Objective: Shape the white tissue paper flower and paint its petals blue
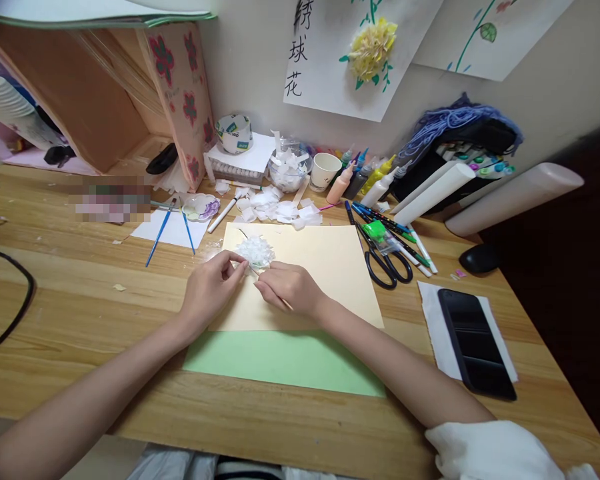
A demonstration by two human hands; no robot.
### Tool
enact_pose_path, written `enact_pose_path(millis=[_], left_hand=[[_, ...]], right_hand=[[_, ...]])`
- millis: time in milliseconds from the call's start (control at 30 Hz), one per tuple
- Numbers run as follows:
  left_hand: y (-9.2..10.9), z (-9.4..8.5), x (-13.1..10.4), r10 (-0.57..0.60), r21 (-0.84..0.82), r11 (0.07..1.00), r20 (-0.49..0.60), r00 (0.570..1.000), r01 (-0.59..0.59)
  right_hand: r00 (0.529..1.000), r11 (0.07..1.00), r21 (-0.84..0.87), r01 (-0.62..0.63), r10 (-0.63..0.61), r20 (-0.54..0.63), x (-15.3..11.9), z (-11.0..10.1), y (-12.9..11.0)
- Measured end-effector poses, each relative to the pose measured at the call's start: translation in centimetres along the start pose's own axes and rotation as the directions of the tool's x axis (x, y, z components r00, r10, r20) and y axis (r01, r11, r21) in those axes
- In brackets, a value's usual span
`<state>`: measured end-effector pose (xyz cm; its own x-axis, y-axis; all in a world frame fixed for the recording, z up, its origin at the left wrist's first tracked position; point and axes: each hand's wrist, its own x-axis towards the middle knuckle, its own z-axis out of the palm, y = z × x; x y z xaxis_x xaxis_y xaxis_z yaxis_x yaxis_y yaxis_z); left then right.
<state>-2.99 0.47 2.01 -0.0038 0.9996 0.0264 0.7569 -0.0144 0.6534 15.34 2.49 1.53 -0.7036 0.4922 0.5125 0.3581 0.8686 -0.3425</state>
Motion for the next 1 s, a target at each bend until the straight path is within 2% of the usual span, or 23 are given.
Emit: enact_pose_path(millis=[167,267,333,433,567,633,733,833,1000], left_hand=[[-0.5,-0.5,0.8,-0.096,0.077,0.992,-0.022,0.995,0.098],[-1.0,-0.7,1.3,-0.154,0.136,0.979,-0.009,0.988,0.154],[-1.2,-0.7,1.4,-0.154,0.161,0.976,0.017,0.988,0.15],[-1.1,-0.7,1.4,-0.143,0.199,0.971,0.045,0.989,0.132],[-0.9,-0.6,1.3,-0.156,0.238,0.961,0.053,0.986,0.139],[-0.8,-0.6,1.3,-0.159,0.258,0.956,0.057,0.986,0.139],[-0.8,-0.6,1.3,-0.155,0.274,0.953,0.064,0.986,0.132],[-0.8,-0.6,1.4,-0.146,0.278,0.953,0.066,0.987,0.123],[-0.9,-0.6,1.4,-0.139,0.279,0.953,0.061,0.988,0.117]], right_hand=[[0.995,0.994,0.061,-0.09,0.088,0.037,0.2,0.2,0.4],[0.983,0.976,0.114,-0.184,0.182,0.03,0.5,0.4,0.5],[0.964,0.948,0.177,-0.265,0.265,0.021,1.1,0.4,0.4],[0.91,0.864,0.296,-0.407,0.412,0.05,2.5,0.1,0.2],[0.796,0.707,0.395,-0.586,0.593,0.12,4.9,-0.1,0.1],[0.744,0.644,0.415,-0.643,0.654,0.138,6.0,0.0,0.4],[0.703,0.603,0.411,-0.684,0.694,0.153,7.4,0.5,0.9],[0.687,0.6,0.377,-0.706,0.708,0.161,8.1,0.7,0.9],[0.719,0.606,0.442,-0.661,0.679,0.144,7.3,-0.9,0.0]])
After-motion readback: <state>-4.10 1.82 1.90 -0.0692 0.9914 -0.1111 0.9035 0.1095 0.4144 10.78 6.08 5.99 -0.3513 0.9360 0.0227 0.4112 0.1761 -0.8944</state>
